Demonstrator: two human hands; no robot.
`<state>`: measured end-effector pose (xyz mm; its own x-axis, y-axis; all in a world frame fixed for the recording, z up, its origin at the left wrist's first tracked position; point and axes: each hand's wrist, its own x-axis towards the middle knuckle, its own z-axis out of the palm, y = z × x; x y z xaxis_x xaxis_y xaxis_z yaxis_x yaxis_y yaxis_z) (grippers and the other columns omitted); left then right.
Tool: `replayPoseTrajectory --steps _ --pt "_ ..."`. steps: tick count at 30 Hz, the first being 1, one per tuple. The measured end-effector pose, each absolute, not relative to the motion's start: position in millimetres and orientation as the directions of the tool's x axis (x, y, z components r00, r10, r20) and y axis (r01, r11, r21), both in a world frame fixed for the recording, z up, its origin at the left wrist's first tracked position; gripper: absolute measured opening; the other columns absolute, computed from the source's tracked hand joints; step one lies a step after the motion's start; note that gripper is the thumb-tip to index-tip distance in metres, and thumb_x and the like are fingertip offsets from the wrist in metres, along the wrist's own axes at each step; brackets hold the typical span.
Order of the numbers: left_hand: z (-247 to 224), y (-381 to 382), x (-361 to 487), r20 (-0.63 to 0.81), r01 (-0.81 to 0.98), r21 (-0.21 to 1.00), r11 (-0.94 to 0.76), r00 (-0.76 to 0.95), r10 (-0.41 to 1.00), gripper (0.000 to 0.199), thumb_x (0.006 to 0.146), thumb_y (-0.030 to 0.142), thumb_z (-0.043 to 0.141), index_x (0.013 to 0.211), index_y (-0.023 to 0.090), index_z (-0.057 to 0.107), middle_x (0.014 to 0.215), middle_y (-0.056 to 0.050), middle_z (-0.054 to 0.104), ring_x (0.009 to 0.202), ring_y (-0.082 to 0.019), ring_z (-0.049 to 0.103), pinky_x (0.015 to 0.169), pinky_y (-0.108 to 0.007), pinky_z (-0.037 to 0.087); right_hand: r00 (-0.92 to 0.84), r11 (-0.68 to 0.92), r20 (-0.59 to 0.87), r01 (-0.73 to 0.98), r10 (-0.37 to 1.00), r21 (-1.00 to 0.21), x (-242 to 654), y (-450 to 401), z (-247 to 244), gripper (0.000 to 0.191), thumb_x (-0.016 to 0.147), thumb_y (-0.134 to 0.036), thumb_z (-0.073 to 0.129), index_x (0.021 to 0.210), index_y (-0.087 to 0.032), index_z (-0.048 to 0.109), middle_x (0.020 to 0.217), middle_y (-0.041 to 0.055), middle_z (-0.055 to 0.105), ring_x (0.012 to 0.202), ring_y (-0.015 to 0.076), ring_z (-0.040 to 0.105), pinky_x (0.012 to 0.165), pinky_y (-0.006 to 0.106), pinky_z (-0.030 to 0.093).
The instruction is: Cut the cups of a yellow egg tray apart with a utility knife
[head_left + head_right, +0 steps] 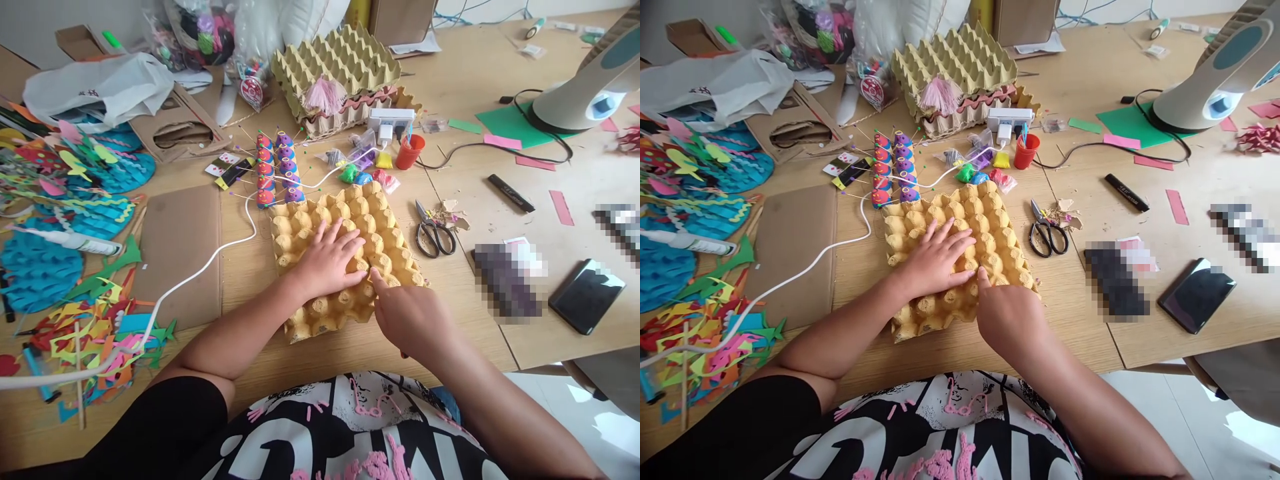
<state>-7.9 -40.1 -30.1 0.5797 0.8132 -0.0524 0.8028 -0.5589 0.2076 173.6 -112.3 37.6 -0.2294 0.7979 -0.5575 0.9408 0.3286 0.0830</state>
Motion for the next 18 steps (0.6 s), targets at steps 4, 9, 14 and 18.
replayPoseTrajectory --steps 4,9,14,18 --pt "-30.5 -40.0 -7.3 -0.056 0.804 0.199 -0.561 0.580 0.812 0.074 0.101 0.063 0.053 0.161 0.019 0.049 0.173 -0.005 0.041 0.166 -0.042 0.018 0.136 -0.065 0.008 -0.251 0.359 -0.553 0.928 0.794 0.094 179.2 -120.9 38.4 0.067 0.107 -0.023 0.039 0.171 -0.007 0.028 0.081 0.0094 0.080 0.070 0.0251 0.077 0.054 0.034 0.046" --pt "-29.3 -39.8 -6.8 -0.059 0.805 0.213 -0.553 0.576 0.815 0.071 0.101 0.062 0.054 0.160 0.022 0.050 0.173 -0.005 0.041 0.166 -0.042 0.018 0.136 -0.066 0.008 -0.262 0.354 -0.547 0.933 0.795 0.068 180.3 -119.1 38.7 0.066 0.108 -0.026 0.040 0.171 -0.009 0.030 0.079 0.0083 0.080 0.073 0.0256 0.078 0.054 0.034 0.046" --pt "-29.0 -40.1 -7.2 -0.061 0.803 0.207 -0.558 0.580 0.812 0.072 0.102 0.061 0.054 0.160 0.020 0.050 0.173 -0.006 0.041 0.166 -0.042 0.018 0.136 -0.065 0.007 -0.232 0.321 -0.536 0.944 0.811 0.077 173.2 -109.8 35.5 0.066 0.107 -0.026 0.040 0.170 -0.009 0.031 0.082 0.0096 0.081 0.074 0.0255 0.078 0.054 0.034 0.045" --pt "-29.6 -40.2 -7.2 -0.054 0.803 0.211 -0.557 0.578 0.814 0.072 0.101 0.062 0.055 0.160 0.021 0.050 0.172 -0.006 0.042 0.166 -0.042 0.019 0.136 -0.065 0.008 -0.242 0.350 -0.541 0.931 0.806 0.104 178.2 -119.8 35.4 0.066 0.108 -0.024 0.038 0.171 -0.008 0.028 0.083 0.0101 0.081 0.073 0.0250 0.078 0.054 0.034 0.045"
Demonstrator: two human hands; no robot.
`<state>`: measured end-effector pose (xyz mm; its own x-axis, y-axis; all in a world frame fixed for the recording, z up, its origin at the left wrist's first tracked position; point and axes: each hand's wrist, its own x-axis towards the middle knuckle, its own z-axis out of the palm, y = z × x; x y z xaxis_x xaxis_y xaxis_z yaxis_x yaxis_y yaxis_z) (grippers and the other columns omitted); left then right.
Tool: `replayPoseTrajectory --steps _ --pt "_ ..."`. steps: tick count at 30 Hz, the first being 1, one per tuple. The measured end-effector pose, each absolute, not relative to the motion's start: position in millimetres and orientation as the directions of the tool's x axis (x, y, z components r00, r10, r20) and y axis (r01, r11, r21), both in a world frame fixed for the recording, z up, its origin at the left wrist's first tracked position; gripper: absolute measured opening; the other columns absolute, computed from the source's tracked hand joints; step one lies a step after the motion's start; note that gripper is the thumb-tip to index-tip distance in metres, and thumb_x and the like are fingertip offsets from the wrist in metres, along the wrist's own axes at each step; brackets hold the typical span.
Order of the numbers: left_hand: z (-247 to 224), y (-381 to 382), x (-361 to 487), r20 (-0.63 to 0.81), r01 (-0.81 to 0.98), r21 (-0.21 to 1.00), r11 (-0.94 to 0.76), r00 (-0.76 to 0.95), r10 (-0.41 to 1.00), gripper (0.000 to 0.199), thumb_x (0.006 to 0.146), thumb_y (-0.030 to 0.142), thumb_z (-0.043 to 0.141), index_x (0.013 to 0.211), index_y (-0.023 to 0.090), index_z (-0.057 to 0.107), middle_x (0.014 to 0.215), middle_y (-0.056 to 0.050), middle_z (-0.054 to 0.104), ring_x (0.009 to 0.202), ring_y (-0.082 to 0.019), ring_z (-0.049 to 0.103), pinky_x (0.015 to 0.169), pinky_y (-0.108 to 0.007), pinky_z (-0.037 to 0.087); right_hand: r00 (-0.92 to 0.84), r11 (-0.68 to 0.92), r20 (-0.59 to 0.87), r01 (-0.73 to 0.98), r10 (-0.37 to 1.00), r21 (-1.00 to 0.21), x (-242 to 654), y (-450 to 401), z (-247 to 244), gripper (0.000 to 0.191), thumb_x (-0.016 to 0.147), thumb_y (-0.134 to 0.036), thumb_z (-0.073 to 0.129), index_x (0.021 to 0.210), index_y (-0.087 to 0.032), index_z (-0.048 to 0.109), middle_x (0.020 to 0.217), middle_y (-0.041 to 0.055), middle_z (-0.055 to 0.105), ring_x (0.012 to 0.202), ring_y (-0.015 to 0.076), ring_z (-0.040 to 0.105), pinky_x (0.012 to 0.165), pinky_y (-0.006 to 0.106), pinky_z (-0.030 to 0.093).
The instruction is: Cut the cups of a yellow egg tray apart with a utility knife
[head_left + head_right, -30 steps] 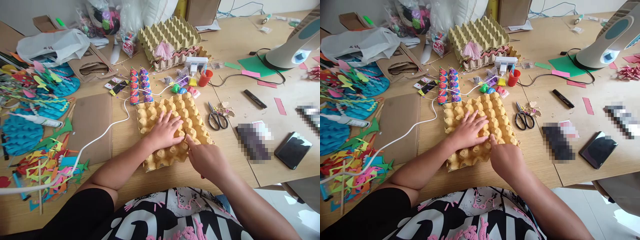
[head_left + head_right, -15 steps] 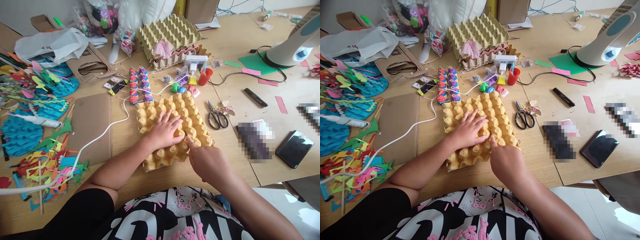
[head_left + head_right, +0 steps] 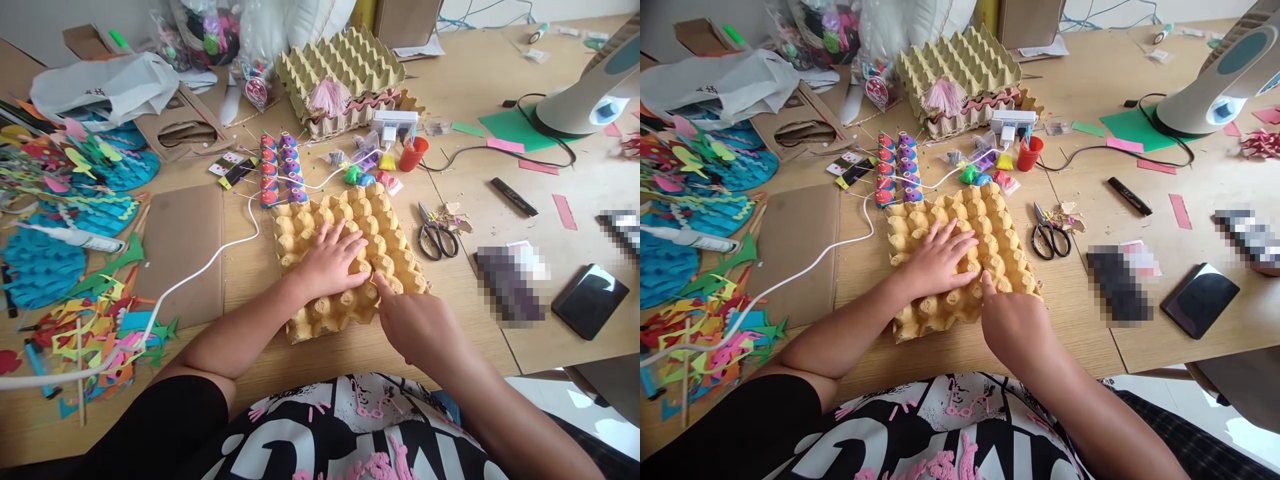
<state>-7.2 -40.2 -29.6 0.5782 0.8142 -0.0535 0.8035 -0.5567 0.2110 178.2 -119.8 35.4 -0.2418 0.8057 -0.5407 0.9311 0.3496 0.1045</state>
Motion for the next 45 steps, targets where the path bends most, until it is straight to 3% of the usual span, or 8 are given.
replayPoseTrajectory --steps 5,11,18,24,31,38,45 --pt "-30.0 -40.1 -7.1 -0.040 0.799 0.225 -0.557 0.579 0.814 0.070 0.100 0.061 0.057 0.159 0.024 0.050 0.172 -0.005 0.043 0.165 -0.042 0.021 0.136 -0.066 0.008 -0.225 0.353 -0.591 0.930 0.775 0.108 182.9 -126.3 41.6 0.067 0.108 -0.026 0.039 0.173 -0.012 0.025 0.088 0.0103 0.082 0.075 0.0241 0.078 0.057 0.033 0.047" --pt "-29.8 -40.1 -7.1 -0.049 0.802 0.223 -0.554 0.576 0.816 0.070 0.101 0.061 0.055 0.158 0.021 0.051 0.172 -0.006 0.043 0.166 -0.042 0.020 0.136 -0.066 0.008 -0.218 0.335 -0.571 0.936 0.791 0.106 173.7 -114.1 37.1 0.066 0.108 -0.025 0.036 0.171 -0.008 0.027 0.077 0.0098 0.079 0.071 0.0248 0.077 0.055 0.032 0.046" --pt "-32.5 -39.3 -6.7 -0.040 0.799 0.212 -0.563 0.583 0.812 0.074 0.100 0.063 0.055 0.160 0.020 0.050 0.172 -0.006 0.043 0.165 -0.042 0.020 0.136 -0.066 0.009 -0.260 0.368 -0.554 0.926 0.791 0.090 183.0 -125.6 38.3 0.067 0.108 -0.027 0.039 0.172 -0.009 0.028 0.085 0.0106 0.080 0.071 0.0233 0.075 0.055 0.032 0.045" --pt "-32.2 -40.2 -7.5 -0.029 0.800 0.215 -0.560 0.579 0.815 0.069 0.101 0.060 0.054 0.158 0.021 0.052 0.171 -0.006 0.044 0.165 -0.042 0.021 0.135 -0.066 0.009 -0.233 0.325 -0.566 0.943 0.790 0.065 175.0 -112.1 35.2 0.065 0.108 -0.024 0.034 0.171 -0.006 0.029 0.069 0.0090 0.076 0.072 0.0257 0.077 0.059 0.032 0.049" --pt "-31.9 -40.2 -7.1 -0.034 0.799 0.214 -0.562 0.582 0.813 0.071 0.100 0.061 0.056 0.159 0.023 0.051 0.172 -0.006 0.043 0.165 -0.042 0.021 0.135 -0.066 0.009 -0.253 0.369 -0.552 0.923 0.794 0.108 182.9 -127.2 37.9 0.067 0.107 -0.025 0.040 0.171 -0.009 0.030 0.084 0.0104 0.080 0.071 0.0240 0.076 0.054 0.033 0.046" --pt "-29.8 -40.4 -7.9 -0.033 0.798 0.226 -0.558 0.579 0.815 0.068 0.100 0.059 0.056 0.157 0.022 0.053 0.171 -0.007 0.044 0.165 -0.042 0.021 0.135 -0.066 0.010 -0.242 0.341 -0.551 0.936 0.799 0.084 174.0 -112.1 37.5 0.065 0.107 -0.023 0.036 0.169 -0.004 0.032 0.071 0.0098 0.077 0.071 0.0258 0.077 0.055 0.033 0.047" --pt "-31.9 -40.6 -7.4 -0.026 0.796 0.223 -0.563 0.582 0.813 0.070 0.100 0.061 0.056 0.158 0.023 0.051 0.172 -0.006 0.044 0.165 -0.041 0.021 0.136 -0.065 0.008 -0.242 0.367 -0.598 0.925 0.764 0.094 182.5 -127.1 42.6 0.069 0.107 -0.022 0.039 0.172 -0.008 0.023 0.082 0.0101 0.080 0.069 0.0246 0.076 0.053 0.035 0.047"
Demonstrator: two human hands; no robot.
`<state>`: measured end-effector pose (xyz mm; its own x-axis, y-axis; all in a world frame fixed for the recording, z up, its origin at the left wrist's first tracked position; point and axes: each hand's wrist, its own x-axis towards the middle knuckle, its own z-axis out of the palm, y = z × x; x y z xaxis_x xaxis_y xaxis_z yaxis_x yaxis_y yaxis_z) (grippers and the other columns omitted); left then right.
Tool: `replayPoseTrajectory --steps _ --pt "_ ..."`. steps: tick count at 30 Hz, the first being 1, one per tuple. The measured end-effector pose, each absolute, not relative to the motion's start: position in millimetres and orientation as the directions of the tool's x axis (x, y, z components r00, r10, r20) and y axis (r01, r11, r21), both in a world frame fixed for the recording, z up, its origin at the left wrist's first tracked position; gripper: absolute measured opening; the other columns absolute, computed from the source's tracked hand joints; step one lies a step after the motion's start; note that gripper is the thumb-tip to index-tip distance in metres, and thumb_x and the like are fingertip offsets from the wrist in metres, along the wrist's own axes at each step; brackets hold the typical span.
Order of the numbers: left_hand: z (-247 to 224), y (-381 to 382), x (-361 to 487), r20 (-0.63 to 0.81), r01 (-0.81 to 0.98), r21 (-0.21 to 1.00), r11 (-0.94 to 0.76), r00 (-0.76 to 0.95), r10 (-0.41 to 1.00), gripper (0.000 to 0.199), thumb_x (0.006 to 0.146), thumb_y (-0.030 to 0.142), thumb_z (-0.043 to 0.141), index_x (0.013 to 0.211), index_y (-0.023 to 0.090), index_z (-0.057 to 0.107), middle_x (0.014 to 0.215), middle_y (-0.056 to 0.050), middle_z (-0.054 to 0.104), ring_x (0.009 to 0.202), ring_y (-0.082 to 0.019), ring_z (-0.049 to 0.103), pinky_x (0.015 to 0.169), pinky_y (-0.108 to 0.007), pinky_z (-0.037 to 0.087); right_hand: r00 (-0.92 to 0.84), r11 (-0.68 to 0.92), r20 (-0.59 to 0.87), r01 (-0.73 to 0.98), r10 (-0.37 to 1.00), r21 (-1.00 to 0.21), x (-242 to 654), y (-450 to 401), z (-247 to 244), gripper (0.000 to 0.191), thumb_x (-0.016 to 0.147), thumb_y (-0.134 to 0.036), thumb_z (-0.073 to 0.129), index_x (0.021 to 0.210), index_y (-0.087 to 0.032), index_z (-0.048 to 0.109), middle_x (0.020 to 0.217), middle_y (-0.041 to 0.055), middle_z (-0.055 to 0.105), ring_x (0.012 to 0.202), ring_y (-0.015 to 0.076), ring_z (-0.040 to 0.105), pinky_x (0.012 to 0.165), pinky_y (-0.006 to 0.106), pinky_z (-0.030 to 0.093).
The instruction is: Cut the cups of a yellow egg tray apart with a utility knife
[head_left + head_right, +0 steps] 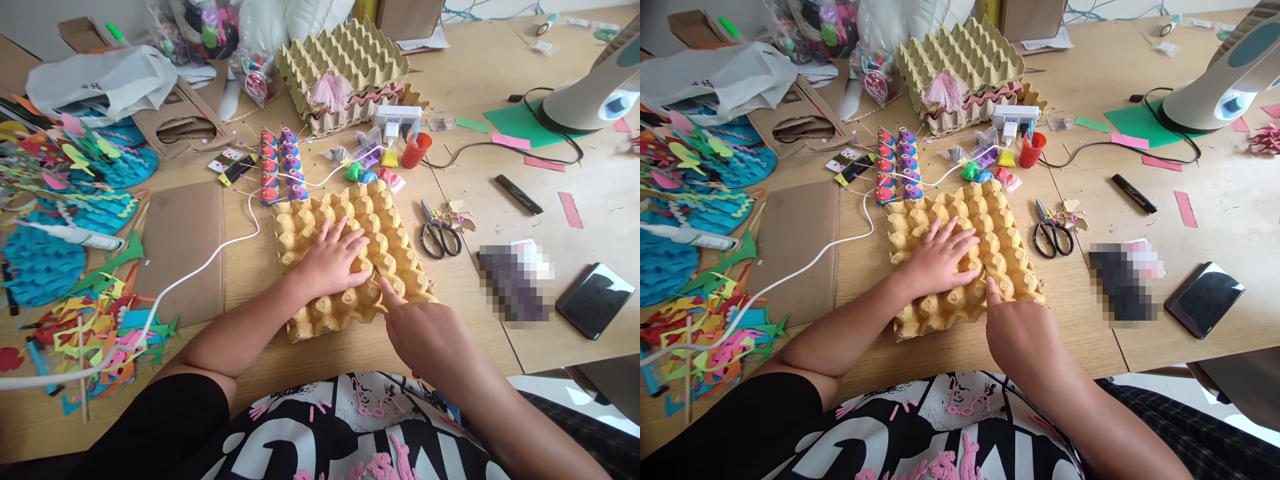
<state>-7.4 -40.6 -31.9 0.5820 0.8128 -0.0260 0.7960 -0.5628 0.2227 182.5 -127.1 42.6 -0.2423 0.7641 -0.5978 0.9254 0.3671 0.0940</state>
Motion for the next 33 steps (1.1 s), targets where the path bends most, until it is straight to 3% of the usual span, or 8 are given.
replayPoseTrajectory --steps 7,28,33 --pt "-30.0 -40.8 -7.5 -0.034 0.798 0.221 -0.560 0.581 0.813 0.069 0.101 0.059 0.055 0.158 0.020 0.052 0.172 -0.007 0.044 0.165 -0.042 0.021 0.135 -0.066 0.009 -0.249 0.355 -0.581 0.932 0.775 0.073 174.4 -115.2 35.2 0.069 0.105 -0.020 0.040 0.171 -0.006 0.026 0.073 0.0108 0.077 0.068 0.0232 0.076 0.054 0.030 0.046" --pt "-32.4 -41.0 -6.8 -0.015 0.794 0.221 -0.566 0.583 0.813 0.069 0.101 0.058 0.054 0.158 0.020 0.052 0.172 -0.006 0.044 0.165 -0.042 0.021 0.136 -0.065 0.008 -0.256 0.352 -0.549 0.933 0.796 0.076 176.1 -124.2 36.1 0.070 0.102 -0.018 0.039 0.170 -0.005 0.027 0.081 0.0137 0.080 0.070 0.0252 0.076 0.056 0.033 0.049" --pt "-32.0 -40.1 -6.8 -0.031 0.797 0.224 -0.561 0.581 0.814 0.069 0.100 0.059 0.055 0.158 0.022 0.052 0.172 -0.007 0.044 0.165 -0.043 0.021 0.135 -0.067 0.009 -0.275 0.376 -0.564 0.924 0.778 0.068 174.0 -121.6 39.8 0.073 0.099 -0.012 0.041 0.170 -0.004 0.028 0.074 0.0106 0.077 0.067 0.0241 0.075 0.054 0.031 0.046"
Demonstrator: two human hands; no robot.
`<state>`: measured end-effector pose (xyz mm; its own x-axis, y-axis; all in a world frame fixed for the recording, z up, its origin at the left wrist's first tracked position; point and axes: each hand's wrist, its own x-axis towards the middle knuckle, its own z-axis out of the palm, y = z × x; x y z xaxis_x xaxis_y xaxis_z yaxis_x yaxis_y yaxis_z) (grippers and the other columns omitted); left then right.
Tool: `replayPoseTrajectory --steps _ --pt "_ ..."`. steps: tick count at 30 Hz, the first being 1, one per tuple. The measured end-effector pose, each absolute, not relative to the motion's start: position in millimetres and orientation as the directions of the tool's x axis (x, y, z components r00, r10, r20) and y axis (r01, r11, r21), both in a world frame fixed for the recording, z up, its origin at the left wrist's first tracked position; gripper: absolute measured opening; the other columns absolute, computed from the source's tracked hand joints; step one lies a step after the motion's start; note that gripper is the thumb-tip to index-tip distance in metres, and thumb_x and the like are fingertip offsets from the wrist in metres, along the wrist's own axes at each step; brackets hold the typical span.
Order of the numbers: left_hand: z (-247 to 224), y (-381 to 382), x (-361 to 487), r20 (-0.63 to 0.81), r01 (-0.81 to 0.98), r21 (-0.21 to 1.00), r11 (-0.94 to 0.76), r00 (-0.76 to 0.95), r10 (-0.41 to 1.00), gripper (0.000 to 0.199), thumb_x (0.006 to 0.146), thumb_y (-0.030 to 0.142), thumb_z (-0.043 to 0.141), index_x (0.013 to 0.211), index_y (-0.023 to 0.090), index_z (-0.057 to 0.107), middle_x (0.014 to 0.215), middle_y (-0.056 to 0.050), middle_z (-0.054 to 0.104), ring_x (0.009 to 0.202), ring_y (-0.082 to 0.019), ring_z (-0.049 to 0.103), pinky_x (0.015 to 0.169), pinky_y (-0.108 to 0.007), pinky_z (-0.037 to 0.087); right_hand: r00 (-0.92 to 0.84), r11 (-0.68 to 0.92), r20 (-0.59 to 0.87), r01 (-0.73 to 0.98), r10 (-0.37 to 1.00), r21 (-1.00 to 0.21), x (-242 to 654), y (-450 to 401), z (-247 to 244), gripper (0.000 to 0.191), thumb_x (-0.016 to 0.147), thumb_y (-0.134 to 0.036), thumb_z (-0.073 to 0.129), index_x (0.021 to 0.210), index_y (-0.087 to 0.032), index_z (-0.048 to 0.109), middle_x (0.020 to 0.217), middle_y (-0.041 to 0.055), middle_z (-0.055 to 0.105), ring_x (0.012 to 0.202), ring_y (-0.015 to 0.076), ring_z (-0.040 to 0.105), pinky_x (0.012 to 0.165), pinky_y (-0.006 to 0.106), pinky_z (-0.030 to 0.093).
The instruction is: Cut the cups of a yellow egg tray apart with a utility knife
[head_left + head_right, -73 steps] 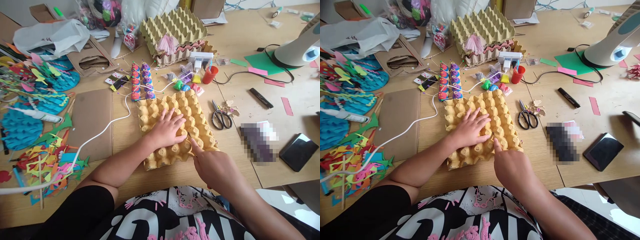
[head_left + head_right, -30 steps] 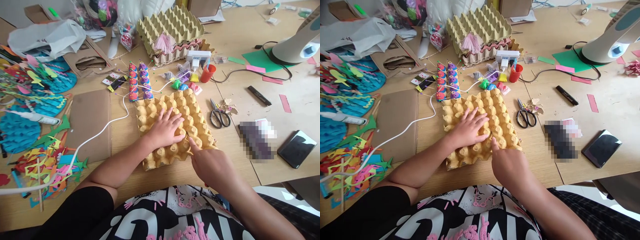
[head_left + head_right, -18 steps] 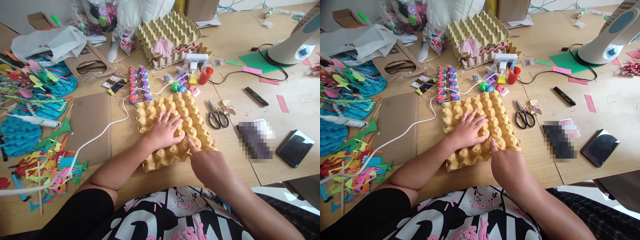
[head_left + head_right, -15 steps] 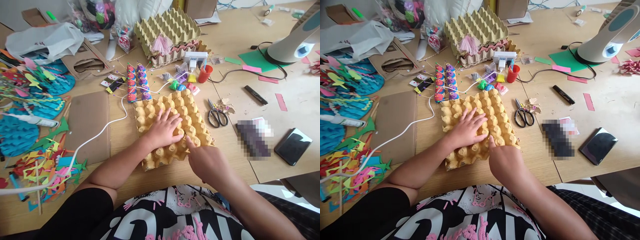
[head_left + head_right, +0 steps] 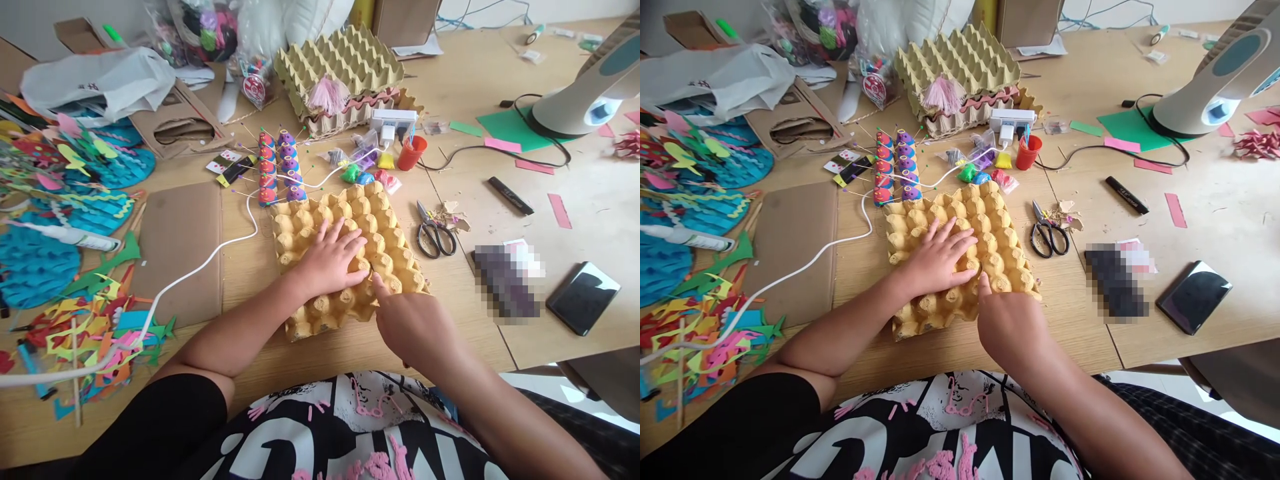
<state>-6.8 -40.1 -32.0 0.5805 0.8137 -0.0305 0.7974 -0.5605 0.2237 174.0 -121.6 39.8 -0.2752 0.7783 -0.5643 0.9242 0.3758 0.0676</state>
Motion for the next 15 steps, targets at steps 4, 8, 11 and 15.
replayPoseTrajectory --steps 4,8,11,15 --pt "-31.6 -40.5 -7.3 -0.027 0.796 0.220 -0.564 0.583 0.812 0.068 0.100 0.059 0.055 0.158 0.023 0.052 0.171 -0.007 0.044 0.165 -0.043 0.022 0.135 -0.067 0.010 -0.243 0.328 -0.584 0.944 0.775 0.041 172.2 -112.0 40.5 0.068 0.105 -0.020 0.038 0.171 -0.006 0.028 0.072 0.0094 0.077 0.071 0.0254 0.076 0.057 0.032 0.046" --pt "-31.0 -40.5 -7.4 -0.031 0.799 0.213 -0.562 0.580 0.814 0.069 0.100 0.060 0.055 0.158 0.022 0.052 0.171 -0.007 0.044 0.165 -0.042 0.021 0.135 -0.067 0.010 -0.232 0.252 -0.573 0.967 0.786 -0.047 183.8 -114.9 47.3 0.065 0.108 -0.033 0.037 0.171 -0.014 0.034 0.079 0.0085 0.079 0.070 0.0225 0.075 0.059 0.030 0.044" --pt "-30.2 -39.1 -7.2 -0.064 0.799 0.216 -0.560 0.584 0.809 0.073 0.101 0.061 0.054 0.161 0.021 0.049 0.173 -0.007 0.041 0.166 -0.042 0.019 0.136 -0.066 0.008 -0.265 0.204 -0.512 0.963 0.817 -0.174 205.2 -120.5 52.8 0.066 0.106 -0.037 0.041 0.170 -0.018 0.037 0.079 0.0053 0.079 0.073 0.0227 0.074 0.060 0.029 0.043" --pt "-29.2 -37.8 -7.0 -0.088 0.801 0.219 -0.557 0.584 0.807 0.075 0.101 0.062 0.054 0.163 0.022 0.046 0.175 -0.006 0.037 0.168 -0.039 0.009 0.136 -0.066 0.006 -0.264 -0.013 -0.401 0.822 0.877 -0.569 240.3 -117.1 48.8 0.078 0.104 -0.047 0.045 0.173 -0.020 0.023 0.079 0.0006 0.076 0.068 0.0201 0.071 0.060 0.028 0.048"
